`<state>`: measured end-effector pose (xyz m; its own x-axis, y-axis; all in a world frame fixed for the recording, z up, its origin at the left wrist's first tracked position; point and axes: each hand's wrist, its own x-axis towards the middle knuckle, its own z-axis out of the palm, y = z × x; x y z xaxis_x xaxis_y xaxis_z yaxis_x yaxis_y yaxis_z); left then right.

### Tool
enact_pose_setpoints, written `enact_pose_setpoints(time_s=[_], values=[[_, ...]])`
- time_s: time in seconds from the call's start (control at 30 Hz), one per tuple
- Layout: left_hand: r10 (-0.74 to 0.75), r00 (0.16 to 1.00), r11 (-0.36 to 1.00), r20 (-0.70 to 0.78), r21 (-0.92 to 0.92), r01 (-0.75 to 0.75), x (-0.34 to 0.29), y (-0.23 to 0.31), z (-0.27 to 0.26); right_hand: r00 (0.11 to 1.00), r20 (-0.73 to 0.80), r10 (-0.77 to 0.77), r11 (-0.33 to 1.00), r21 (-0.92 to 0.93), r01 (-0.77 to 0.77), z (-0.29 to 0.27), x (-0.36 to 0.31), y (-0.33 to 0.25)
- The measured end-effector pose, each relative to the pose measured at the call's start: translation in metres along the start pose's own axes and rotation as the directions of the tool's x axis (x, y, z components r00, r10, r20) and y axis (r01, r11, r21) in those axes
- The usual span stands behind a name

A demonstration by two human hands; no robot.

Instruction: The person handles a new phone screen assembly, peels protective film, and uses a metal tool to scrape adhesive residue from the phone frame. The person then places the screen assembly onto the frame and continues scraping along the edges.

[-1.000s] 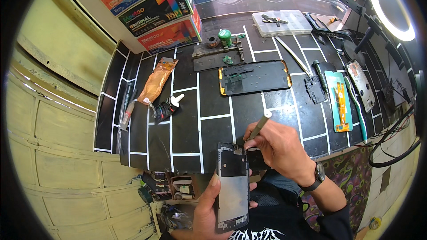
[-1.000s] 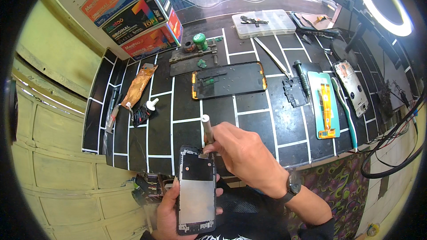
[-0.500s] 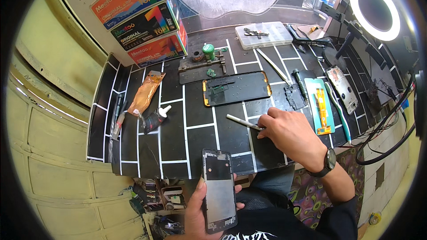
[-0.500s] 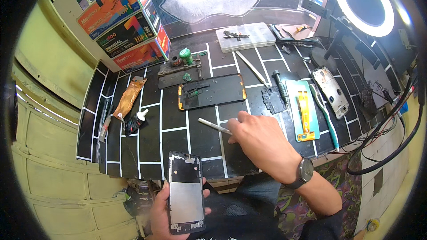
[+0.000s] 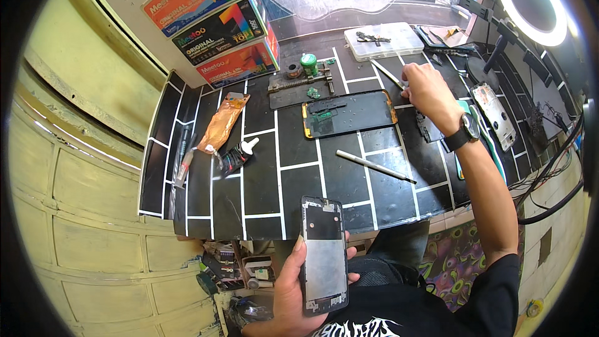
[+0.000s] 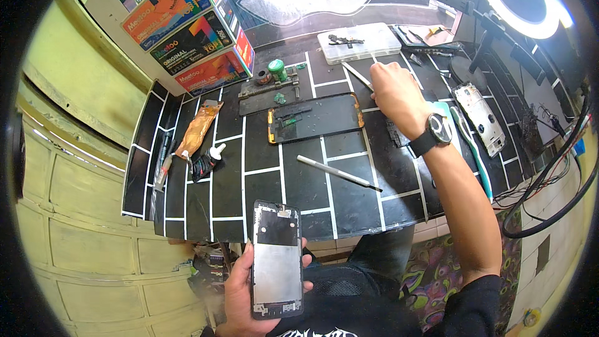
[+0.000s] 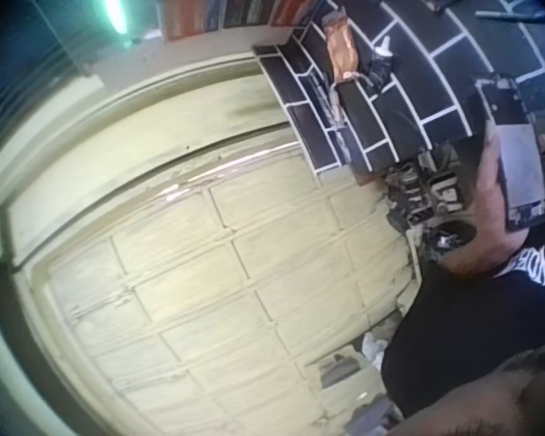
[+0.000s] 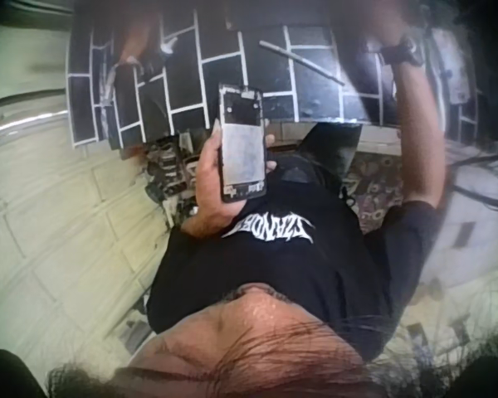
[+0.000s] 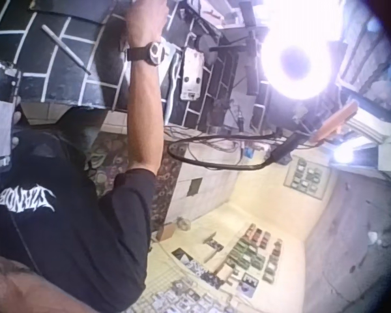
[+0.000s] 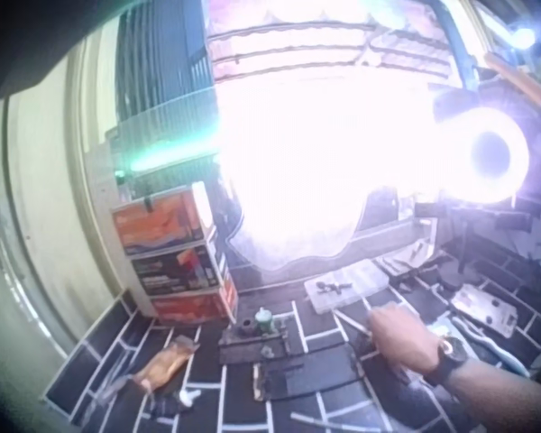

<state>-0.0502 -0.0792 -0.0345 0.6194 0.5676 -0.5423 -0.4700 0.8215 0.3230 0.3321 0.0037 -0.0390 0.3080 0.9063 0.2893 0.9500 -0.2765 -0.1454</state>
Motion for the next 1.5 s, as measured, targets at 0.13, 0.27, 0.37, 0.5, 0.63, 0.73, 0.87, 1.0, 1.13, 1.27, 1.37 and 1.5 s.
enact_pose_setpoints(time_s=[0.13,0.27,0.37,0.5,0.63,0.73,0.87,1.0,1.13,1.27,1.37,1.5], values=[[0.002,1.000,1.000,0.012,0.002,-0.002,0.001,0.001,0.003,0.997,0.024,-0.079,0.996,0.043,0.078,0.004,0.000,0.011],[0.000,1.000,1.000,-0.007,0.022,0.000,0.001,0.001,0.002,0.999,-0.012,-0.050,0.997,0.060,0.051,0.009,-0.006,0.019],[0.004,1.000,0.999,-0.024,0.044,-0.003,0.000,0.002,0.005,0.993,-0.085,-0.083,0.993,0.081,0.090,0.012,-0.013,0.022],[-0.016,0.998,0.998,-0.065,0.061,0.020,-0.004,0.000,0.015,0.998,-0.053,-0.042,0.995,0.086,0.046,0.021,-0.010,0.019],[-0.002,0.999,0.996,-0.043,0.088,0.006,-0.004,0.001,0.014,0.998,-0.048,-0.028,0.993,0.117,0.034,0.013,-0.006,0.016],[-0.003,1.000,0.997,-0.020,0.077,0.005,-0.004,0.001,0.011,0.999,-0.043,-0.026,0.983,0.181,0.034,0.008,-0.003,0.019],[-0.016,1.000,0.999,-0.011,0.044,0.017,-0.004,0.002,0.009,0.997,0.074,0.013,0.967,0.253,-0.031,-0.001,0.006,0.015],[-0.010,1.000,0.999,-0.005,0.045,0.010,-0.004,0.001,0.010,0.984,0.173,0.035,0.955,0.284,-0.084,-0.012,0.013,0.017],[-0.007,0.999,0.999,0.042,0.052,0.005,-0.003,0.002,0.007,0.981,0.189,0.039,0.950,0.297,-0.095,-0.009,0.022,0.027],[0.005,0.999,0.999,0.045,0.046,-0.007,-0.003,0.001,0.008,0.959,0.280,0.047,0.928,0.342,-0.146,-0.027,0.024,0.022],[-0.017,0.999,1.000,0.049,-0.008,0.017,-0.003,0.001,0.009,0.974,0.218,0.067,0.827,0.533,-0.176,-0.041,0.014,0.023],[-0.013,0.999,0.999,-0.052,0.037,0.015,-0.004,-0.002,0.012,0.963,0.201,0.180,0.135,0.965,-0.227,-0.065,-0.032,-0.009]])
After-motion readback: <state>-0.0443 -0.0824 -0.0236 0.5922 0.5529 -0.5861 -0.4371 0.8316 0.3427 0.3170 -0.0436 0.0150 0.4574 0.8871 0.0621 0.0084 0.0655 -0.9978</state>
